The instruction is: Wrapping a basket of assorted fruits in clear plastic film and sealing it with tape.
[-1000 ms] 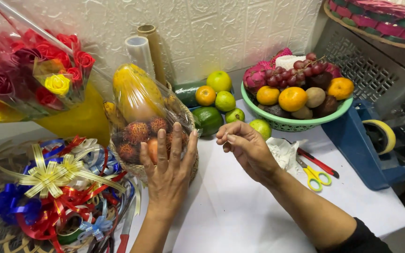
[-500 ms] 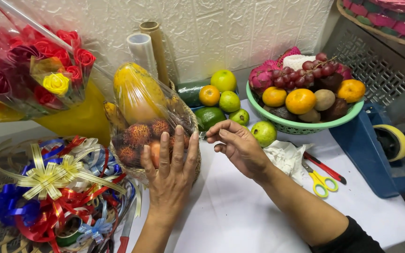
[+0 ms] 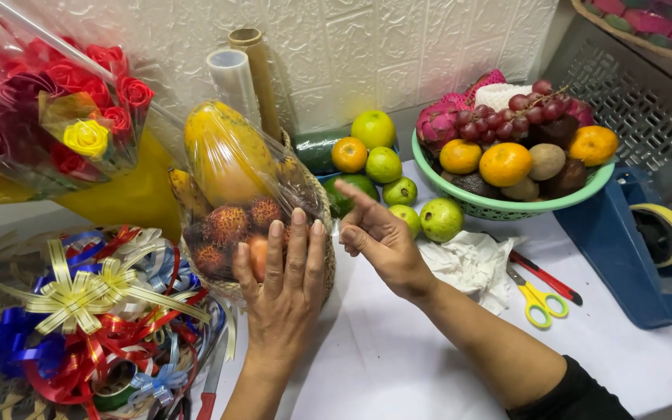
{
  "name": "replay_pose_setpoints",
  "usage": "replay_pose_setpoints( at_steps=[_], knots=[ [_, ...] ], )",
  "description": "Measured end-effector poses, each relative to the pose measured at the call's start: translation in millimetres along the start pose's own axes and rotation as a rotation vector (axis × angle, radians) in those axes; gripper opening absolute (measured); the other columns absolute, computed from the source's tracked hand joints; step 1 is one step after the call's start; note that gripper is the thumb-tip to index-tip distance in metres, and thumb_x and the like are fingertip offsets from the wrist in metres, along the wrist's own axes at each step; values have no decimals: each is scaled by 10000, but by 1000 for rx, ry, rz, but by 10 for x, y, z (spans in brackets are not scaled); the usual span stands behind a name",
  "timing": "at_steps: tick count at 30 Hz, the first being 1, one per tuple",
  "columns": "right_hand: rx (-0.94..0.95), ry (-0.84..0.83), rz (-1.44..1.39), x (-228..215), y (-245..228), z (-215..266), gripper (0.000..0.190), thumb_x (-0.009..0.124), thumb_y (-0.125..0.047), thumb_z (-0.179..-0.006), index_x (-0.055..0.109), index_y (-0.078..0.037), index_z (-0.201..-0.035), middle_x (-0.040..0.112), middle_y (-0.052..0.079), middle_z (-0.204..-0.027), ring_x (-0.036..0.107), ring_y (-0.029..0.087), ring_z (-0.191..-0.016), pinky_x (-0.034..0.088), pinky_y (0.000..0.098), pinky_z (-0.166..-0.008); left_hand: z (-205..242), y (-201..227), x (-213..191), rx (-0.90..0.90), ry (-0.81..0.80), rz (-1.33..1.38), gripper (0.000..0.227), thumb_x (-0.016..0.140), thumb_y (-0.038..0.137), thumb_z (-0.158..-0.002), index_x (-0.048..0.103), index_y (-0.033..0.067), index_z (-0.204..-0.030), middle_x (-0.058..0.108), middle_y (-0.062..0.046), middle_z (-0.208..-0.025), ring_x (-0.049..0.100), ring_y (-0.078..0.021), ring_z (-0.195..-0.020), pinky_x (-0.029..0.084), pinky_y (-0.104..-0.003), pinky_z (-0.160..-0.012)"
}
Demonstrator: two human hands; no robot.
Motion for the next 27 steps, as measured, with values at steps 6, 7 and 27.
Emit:
replay_pose_setpoints(
  at_steps=[6, 7, 27],
  knots=[
    [24, 47, -198, -28, 228, -40, 610, 682, -119, -964, 350, -92, -1475, 594, 80, -837, 545, 135, -744, 483, 265, -683, -35, 3, -57, -4, 24, -13, 430, 487, 188, -1109, 496, 157, -1538, 429, -103, -1614, 343, -329, -1500, 297, -613, -1175],
    [64, 43, -232, -23, 293, -45, 573, 679, -104, -962, 362, -94, -1439, 596, 65, -831, 554, 122, -743, 478, 260, -672, -33, -2, -56, -8, 18, -6, 426, 481, 196, -1114, 497, 159, -1538, 429, -100, -1614, 347, -331, -1499, 295, -616, -1177],
    [604, 119, -195, -6, 680, -47, 571, 748, -358, -849, 513, -155, -1328, 633, -17, -858, 569, 120, -695, 402, 255, -586, -8, 0, -19, 24, -39, -7, 437, 549, 264, -1115, 549, 335, -1546, 367, -133, -1648, 218, -341, -1541, 232, -643, -1195]
  ],
)
Point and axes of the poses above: each hand's wrist, its own z-axis away from the middle knuckle, its own x-axis out of the palm, y = z × x, the point moved 4 cm from there along -z, towards the middle knuckle
